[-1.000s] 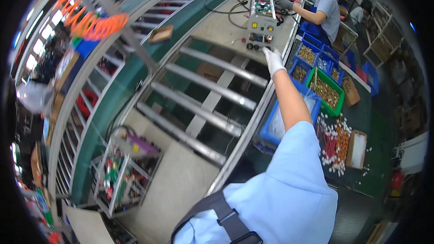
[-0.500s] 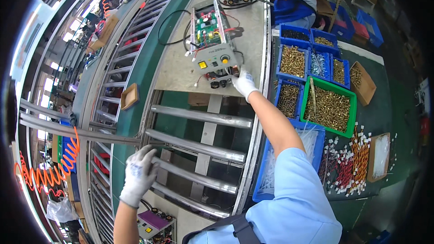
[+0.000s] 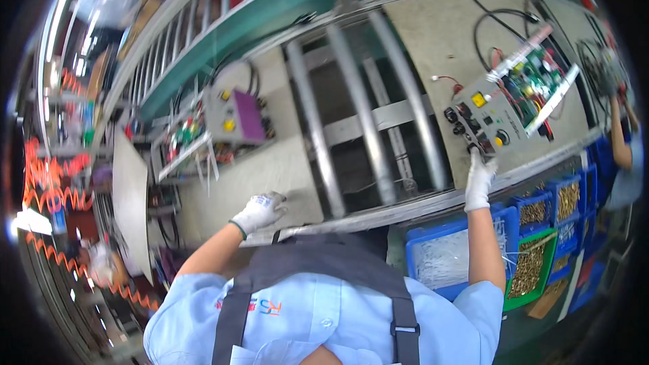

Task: The person assembles an electronic device on a factory workbench. They connect various internal wires to a circuit board, secure the components, and organize the wiring using white zip ties. The person handles the device casing and internal components directly with gloved hands.

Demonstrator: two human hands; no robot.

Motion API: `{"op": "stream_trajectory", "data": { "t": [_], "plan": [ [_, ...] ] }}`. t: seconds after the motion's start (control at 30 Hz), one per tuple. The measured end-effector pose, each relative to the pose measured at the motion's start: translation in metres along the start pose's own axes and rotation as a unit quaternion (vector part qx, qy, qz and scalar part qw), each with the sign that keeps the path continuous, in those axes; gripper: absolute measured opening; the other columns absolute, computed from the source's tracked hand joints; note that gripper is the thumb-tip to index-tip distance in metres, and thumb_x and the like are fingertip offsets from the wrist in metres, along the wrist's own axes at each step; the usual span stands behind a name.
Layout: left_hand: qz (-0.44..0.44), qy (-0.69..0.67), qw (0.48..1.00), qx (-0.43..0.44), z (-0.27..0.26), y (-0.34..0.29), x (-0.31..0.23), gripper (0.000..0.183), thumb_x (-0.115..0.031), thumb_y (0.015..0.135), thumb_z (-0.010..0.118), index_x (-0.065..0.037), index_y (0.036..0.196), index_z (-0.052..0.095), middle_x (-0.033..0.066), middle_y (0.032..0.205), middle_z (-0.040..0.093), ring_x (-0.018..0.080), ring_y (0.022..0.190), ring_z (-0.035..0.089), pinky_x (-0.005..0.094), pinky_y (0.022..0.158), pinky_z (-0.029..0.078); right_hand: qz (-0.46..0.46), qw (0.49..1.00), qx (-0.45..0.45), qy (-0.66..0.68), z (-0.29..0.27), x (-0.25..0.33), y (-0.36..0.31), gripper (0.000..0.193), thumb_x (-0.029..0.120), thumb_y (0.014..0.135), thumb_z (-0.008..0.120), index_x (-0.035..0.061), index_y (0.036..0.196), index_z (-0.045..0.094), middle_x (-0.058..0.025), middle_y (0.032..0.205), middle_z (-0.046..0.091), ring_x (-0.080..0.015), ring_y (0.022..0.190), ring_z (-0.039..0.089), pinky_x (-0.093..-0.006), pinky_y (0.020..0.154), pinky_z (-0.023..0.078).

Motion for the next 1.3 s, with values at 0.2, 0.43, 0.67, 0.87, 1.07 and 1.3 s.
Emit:
{"op": "stream_trajectory", "data": {
  "t": [0.2,0.43,0.67,0.87,1.07,1.3],
  "plan": [
    [-0.084,-0.158,0.971,-0.159,0.1,-0.027,0.089,0.047,-0.034,0.084,0.06,-0.009,0.124,0.056,0.0173,0.125,0.057,0.0376,0.107,0.059,0.0479,0.091,0.046,-0.037,0.988,0.079,-0.131,0.032,-0.004,-0.052,0.033,0.023,0.09,0.067,-0.0061,0.103,0.063,-0.0133,0.101,0.067,-0.0201,0.09,0.059,-0.0351,0.083,0.045],
    [-0.039,-0.182,0.904,-0.384,0.109,-0.011,0.138,0.054,-0.021,0.079,0.068,-0.01,0.13,0.051,0.0188,0.14,0.045,0.0384,0.125,0.046,0.0518,0.103,0.036,-0.103,0.961,0.039,-0.255,0.073,0.013,-0.137,0.039,0.029,0.091,0.063,-0.0033,0.113,0.055,-0.02,0.099,0.066,-0.0343,0.09,0.062,-0.0405,0.081,0.046],
    [-0.001,-0.092,0.861,-0.5,0.109,0.025,0.175,0.053,-0.023,0.079,0.069,-0.008,0.128,0.055,0.0184,0.137,0.047,0.0381,0.121,0.046,0.0505,0.102,0.034,-0.381,0.892,-0.035,-0.241,0.114,-0.02,-0.185,0.036,0.023,0.089,0.067,-0.0033,0.111,0.057,-0.0171,0.097,0.066,-0.0294,0.088,0.062,-0.0371,0.079,0.047],
    [0.089,-0.162,0.838,-0.513,0.147,-0.006,0.149,0.045,-0.019,0.082,0.066,-0.004,0.124,0.057,0.0229,0.135,0.05,0.0385,0.123,0.048,0.045,0.104,0.038,-0.29,0.956,0.042,-0.003,0.144,-0.012,-0.214,0.03,0.02,0.083,0.072,-0.0002,0.102,0.061,-0.0102,0.084,0.066,-0.0163,0.074,0.06,-0.0317,0.068,0.049],
    [0.09,-0.24,0.839,-0.479,0.187,-0.061,0.121,0.037,-0.015,0.085,0.062,0.0,0.119,0.058,0.0239,0.132,0.051,0.0386,0.12,0.052,0.0433,0.098,0.045,-0.292,0.95,0.047,-0.102,0.157,0.006,-0.268,0.053,0.05,0.079,0.072,0.001,0.096,0.061,-0.0179,0.079,0.064,-0.036,0.073,0.062,-0.0434,0.067,0.048],
    [0.166,-0.312,0.791,-0.5,0.121,-0.032,-0.028,0.053,-0.028,0.084,0.068,-0.002,0.128,0.054,0.0221,0.121,0.059,0.0349,0.113,0.057,0.0406,0.098,0.044,-0.408,0.885,0.203,-0.09,0.161,-0.018,-0.348,0.039,0.035,0.083,0.064,0.001,0.101,0.06,-0.0239,0.101,0.064,-0.0402,0.098,0.061,-0.0466,0.084,0.048]
  ]
}}
Point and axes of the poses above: each hand's wrist, its own y-axis towards the middle knuckle, its own z-axis out of the palm, x = y × z, the point moved 1 cm from there along y, towards the middle knuckle
